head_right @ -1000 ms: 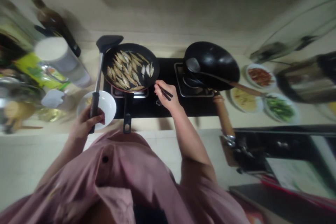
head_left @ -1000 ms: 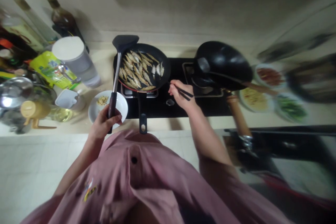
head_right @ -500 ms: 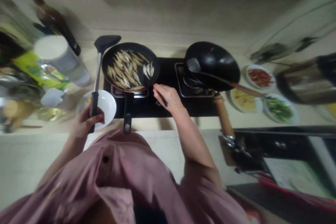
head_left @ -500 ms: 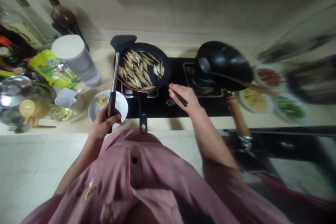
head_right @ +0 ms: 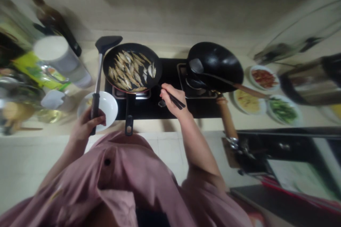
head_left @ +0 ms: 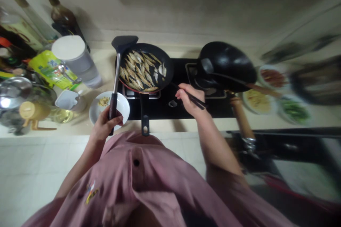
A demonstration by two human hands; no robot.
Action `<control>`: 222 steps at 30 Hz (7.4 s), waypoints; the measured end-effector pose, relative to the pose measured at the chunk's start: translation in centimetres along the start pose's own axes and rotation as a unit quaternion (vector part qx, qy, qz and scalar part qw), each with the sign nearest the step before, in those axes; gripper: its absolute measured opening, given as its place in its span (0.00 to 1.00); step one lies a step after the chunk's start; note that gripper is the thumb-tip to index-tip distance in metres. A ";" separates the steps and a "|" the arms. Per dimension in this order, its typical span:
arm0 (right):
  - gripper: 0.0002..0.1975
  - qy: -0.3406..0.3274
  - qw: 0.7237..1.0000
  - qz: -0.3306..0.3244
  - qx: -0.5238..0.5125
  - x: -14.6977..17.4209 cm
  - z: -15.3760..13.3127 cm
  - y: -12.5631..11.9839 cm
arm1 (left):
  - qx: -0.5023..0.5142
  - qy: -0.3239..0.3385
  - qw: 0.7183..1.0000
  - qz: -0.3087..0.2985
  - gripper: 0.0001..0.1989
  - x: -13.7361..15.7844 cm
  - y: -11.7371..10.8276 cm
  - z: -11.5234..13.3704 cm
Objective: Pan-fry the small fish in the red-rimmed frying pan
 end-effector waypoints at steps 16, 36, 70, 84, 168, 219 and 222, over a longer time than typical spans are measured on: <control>0.16 0.012 1.000 -0.001 -0.009 -2.9 1.7 2.8 | -0.009 -0.002 1.000 0.003 0.11 0.1 0.1 0.6; 0.17 0.058 0.995 0.070 -0.033 -1.4 1.8 0.8 | 0.018 0.007 1.000 0.001 0.12 -0.1 0.2 -0.4; 0.15 0.129 0.991 -0.015 -0.027 -9.8 0.5 2.6 | -0.002 0.022 1.000 0.014 0.13 -0.3 -1.0 0.6; 0.19 0.097 0.994 0.050 -0.020 -6.6 1.1 2.4 | -0.001 0.010 1.000 0.018 0.13 -0.4 -0.9 0.5; 0.16 0.160 0.974 0.088 -0.135 -4.1 6.1 2.3 | -0.012 0.005 1.000 0.015 0.13 -0.7 -0.8 0.8; 0.17 0.087 0.994 0.059 0.007 -0.6 -0.3 0.5 | 0.010 0.000 0.999 0.045 0.12 -0.6 -1.5 0.2; 0.17 0.102 0.993 0.054 0.009 -0.7 0.5 0.6 | 0.001 -0.004 0.999 0.051 0.12 -0.6 -1.5 0.4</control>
Point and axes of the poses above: each hand's wrist, its own x-axis away from the middle knuckle, its own y-axis out of the palm, z = x × y, the point moved 8 cm from there along -x, towards the middle knuckle, and after that the axes turned 6 degrees about y, right-handed, at the moved point
